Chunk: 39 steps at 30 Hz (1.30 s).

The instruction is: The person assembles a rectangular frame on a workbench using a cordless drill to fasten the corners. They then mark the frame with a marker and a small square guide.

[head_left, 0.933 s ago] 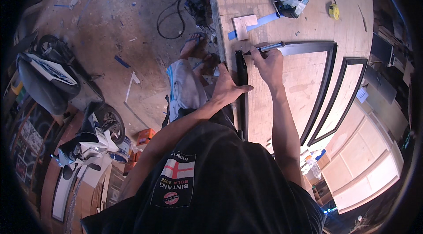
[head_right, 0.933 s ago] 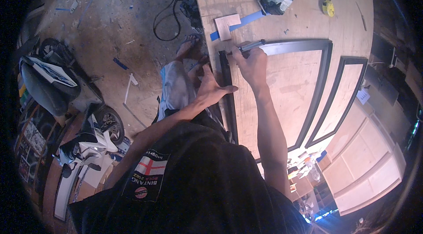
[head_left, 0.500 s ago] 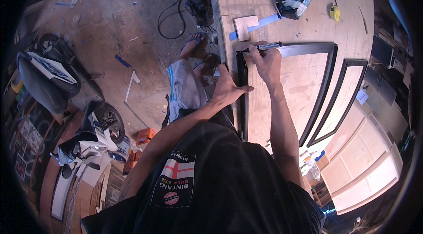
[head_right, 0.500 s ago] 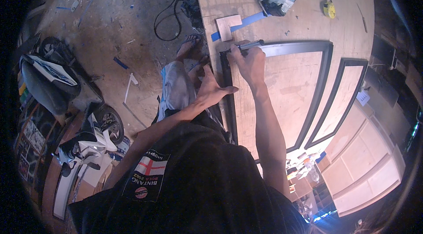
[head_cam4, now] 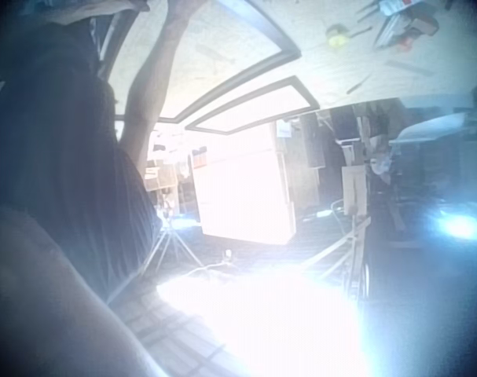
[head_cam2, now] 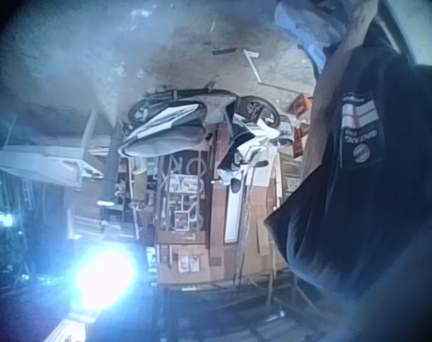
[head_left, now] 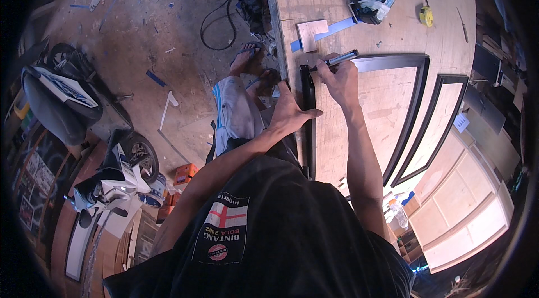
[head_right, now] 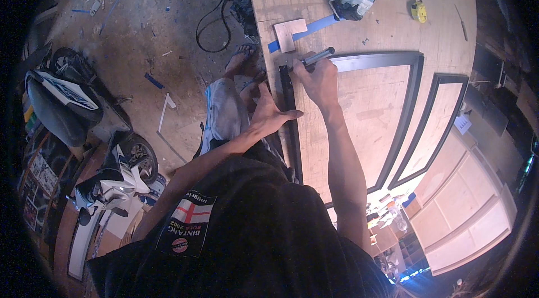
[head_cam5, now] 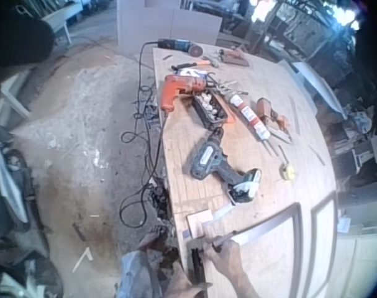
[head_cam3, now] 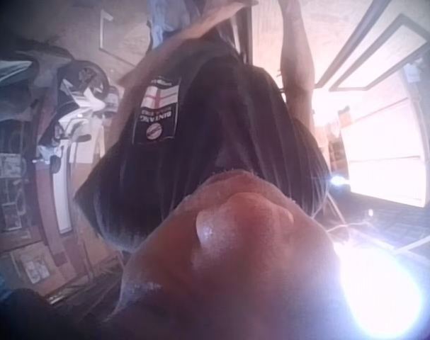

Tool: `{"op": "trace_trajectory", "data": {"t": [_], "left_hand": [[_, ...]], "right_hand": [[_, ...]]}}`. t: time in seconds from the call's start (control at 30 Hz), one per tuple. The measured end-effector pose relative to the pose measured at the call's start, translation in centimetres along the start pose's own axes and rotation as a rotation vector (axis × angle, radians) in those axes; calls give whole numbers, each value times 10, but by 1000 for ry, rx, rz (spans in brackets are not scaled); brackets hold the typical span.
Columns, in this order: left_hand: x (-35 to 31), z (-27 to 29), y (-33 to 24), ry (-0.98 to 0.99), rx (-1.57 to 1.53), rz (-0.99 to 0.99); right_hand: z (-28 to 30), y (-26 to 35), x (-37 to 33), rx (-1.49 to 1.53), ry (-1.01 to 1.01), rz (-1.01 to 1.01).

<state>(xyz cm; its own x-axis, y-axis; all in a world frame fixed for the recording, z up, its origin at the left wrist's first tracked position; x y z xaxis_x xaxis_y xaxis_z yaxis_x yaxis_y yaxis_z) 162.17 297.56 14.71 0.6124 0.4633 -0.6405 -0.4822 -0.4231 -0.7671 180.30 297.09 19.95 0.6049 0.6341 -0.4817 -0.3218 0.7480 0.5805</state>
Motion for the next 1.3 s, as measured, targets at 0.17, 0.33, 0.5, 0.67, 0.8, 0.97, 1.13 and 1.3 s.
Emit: {"op": "trace_trajectory", "data": {"t": [0.17, 0.33, 0.5, 0.67, 0.8, 0.97, 1.13, 1.3], "left_hand": [[0, -1, 1, 4, -25, -14], [0, 0, -2, 1, -41, -18], [1, -2, 2, 16, -55, -9], [1, -1, 1, -3, -33, -32], [0, -1, 1, -4, -5, -12], [0, -2, 1, -12, -62, -39], [1, -2, 3, -13, -39, -44], [-1, 0, -2, -11, -18, -12]], "right_hand": [[2, 0, -2, -13, -6, 5], [4, 4, 0, -20, 2, -37], [4, 3, -7, 17, -9, 11], [7, 9, -7, 1, 0, -2], [2, 0, -4, -36, -11, 24], [4, -3, -9, 35, 12, -10], [5, -2, -8, 14, 8, -2], [3, 4, -5, -6, -16, 14]]}}
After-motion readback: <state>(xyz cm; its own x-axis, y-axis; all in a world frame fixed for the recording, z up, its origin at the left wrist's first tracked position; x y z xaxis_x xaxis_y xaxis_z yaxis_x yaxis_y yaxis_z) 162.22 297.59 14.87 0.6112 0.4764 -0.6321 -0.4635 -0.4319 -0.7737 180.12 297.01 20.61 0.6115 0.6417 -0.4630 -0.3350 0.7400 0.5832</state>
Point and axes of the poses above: each hand's wrist, its own x-axis towards the middle knuckle, its own z-axis out of the back of the hand, y = z × x, the point moved 7 cm from there along x, towards the middle knuckle, and after that the axes turned 4 degrees about -x, right-handed, at the moved point
